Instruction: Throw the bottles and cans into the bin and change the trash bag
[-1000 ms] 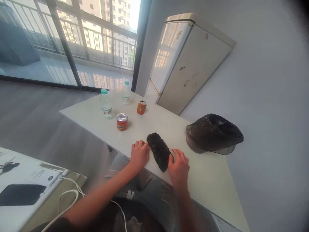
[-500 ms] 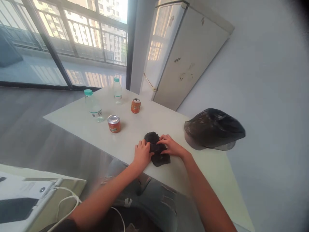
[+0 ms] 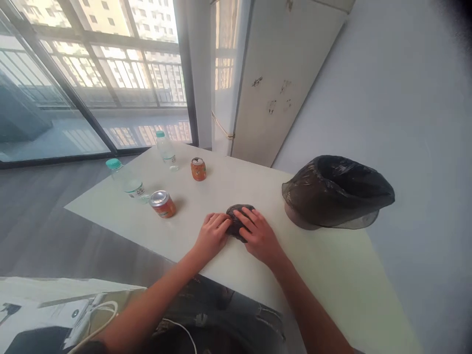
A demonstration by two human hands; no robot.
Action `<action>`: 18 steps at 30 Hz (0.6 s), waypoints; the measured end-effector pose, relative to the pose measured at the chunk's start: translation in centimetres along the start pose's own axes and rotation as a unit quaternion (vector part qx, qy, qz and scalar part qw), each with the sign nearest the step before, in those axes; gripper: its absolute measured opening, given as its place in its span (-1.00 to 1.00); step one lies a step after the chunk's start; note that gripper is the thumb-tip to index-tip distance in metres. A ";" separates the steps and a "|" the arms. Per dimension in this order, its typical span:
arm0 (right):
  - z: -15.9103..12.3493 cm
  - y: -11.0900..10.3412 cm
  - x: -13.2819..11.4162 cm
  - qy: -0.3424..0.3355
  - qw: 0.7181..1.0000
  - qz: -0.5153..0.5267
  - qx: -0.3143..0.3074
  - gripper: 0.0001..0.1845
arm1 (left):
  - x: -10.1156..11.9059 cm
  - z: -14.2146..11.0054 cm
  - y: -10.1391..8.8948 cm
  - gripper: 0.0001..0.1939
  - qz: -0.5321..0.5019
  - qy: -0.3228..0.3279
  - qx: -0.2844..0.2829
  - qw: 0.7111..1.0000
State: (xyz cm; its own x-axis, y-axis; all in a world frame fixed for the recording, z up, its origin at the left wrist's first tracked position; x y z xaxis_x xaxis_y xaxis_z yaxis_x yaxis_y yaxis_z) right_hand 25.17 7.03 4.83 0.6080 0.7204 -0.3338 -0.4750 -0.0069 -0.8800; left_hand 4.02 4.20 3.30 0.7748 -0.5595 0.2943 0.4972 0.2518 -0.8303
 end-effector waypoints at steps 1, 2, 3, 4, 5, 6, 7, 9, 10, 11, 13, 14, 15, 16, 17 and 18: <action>-0.5 0.5 -0.2 -0.002 1.000 0.005 -0.031 -0.48 | 0.1 -0.5 0.4 -0.66 0.006 -0.005 -0.034 0.999; -1.1 1.0 -0.3 0.003 0.998 0.011 -0.060 -0.41 | 0.2 -1.1 0.8 -0.65 0.007 -0.008 -0.063 0.998; -1.6 1.5 -0.4 0.012 0.996 0.018 -0.087 -0.34 | 0.3 -1.7 1.1 -0.65 0.003 -0.009 -0.085 0.996; -2.1 1.9 -0.4 0.019 0.993 0.025 -0.109 -0.30 | 0.5 -2.2 1.3 -0.66 -0.004 -0.010 -0.096 0.995; -2.5 2.2 -0.3 0.023 0.991 0.032 -0.126 -0.28 | 0.6 -2.7 1.3 -0.67 -0.010 -0.011 -0.098 0.995; -2.9 2.3 -0.3 0.021 0.990 0.037 -0.135 -0.27 | 0.8 -3.1 1.2 -0.69 -0.015 -0.012 -0.096 0.995; -3.1 2.4 -0.2 0.015 0.989 0.042 -0.140 -0.28 | 0.9 -3.3 1.0 -0.70 -0.017 -0.013 -0.094 0.995; -3.3 2.2 -0.2 0.000 0.990 0.057 -0.130 -0.38 | 1.0 -3.3 0.6 -0.77 -0.019 -0.022 -0.104 0.994; -3.3 2.2 -0.2 0.005 0.991 0.067 -0.113 -0.47 | 1.0 -3.1 0.4 -0.80 -0.022 -0.030 -0.113 0.993; -3.2 2.2 -0.2 0.023 0.993 0.078 -0.088 -0.58 | 0.9 -2.8 0.3 -0.82 -0.025 -0.042 -0.121 0.991; -2.8 2.5 0.1 0.106 0.988 0.108 -0.027 -0.77 | 0.8 -2.0 0.3 -0.83 -0.026 -0.071 -0.122 0.990; -2.6 2.9 0.3 0.153 0.981 0.122 -0.001 -0.79 | 0.7 -1.6 0.3 -0.82 -0.023 -0.084 -0.117 0.989; -2.3 3.3 0.5 0.194 0.972 0.133 0.019 -0.79 | 0.8 -1.2 0.4 -0.80 -0.016 -0.095 -0.107 0.990; -2.0 3.7 0.6 0.222 0.964 0.140 0.032 -0.80 | 0.9 -0.9 0.5 -0.76 -0.007 -0.104 -0.096 0.990; -1.6 4.0 0.7 0.237 0.960 0.141 0.042 -0.79 | 1.1 -0.7 0.6 -0.72 0.003 -0.112 -0.082 0.990; -1.3 4.3 0.8 0.241 0.959 0.138 0.047 -0.78 | 1.3 -0.6 0.7 -0.70 0.013 -0.116 -0.068 0.991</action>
State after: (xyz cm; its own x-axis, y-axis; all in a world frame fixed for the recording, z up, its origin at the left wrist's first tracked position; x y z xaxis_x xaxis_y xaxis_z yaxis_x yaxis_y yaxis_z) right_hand 24.42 6.66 0.33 0.6635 0.2954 -0.6874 -0.7019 -0.0724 -0.7086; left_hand 5.17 3.19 2.87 0.8632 -0.3545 0.3595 0.4311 0.1468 -0.8903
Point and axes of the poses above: each hand's wrist, its own z-axis towards the middle knuckle, its own y-axis out of the palm, x = y × z, the point moved 1 cm from there along z, towards the middle knuckle, and after that the axes turned 7 degrees about y, right-handed, at the moved point
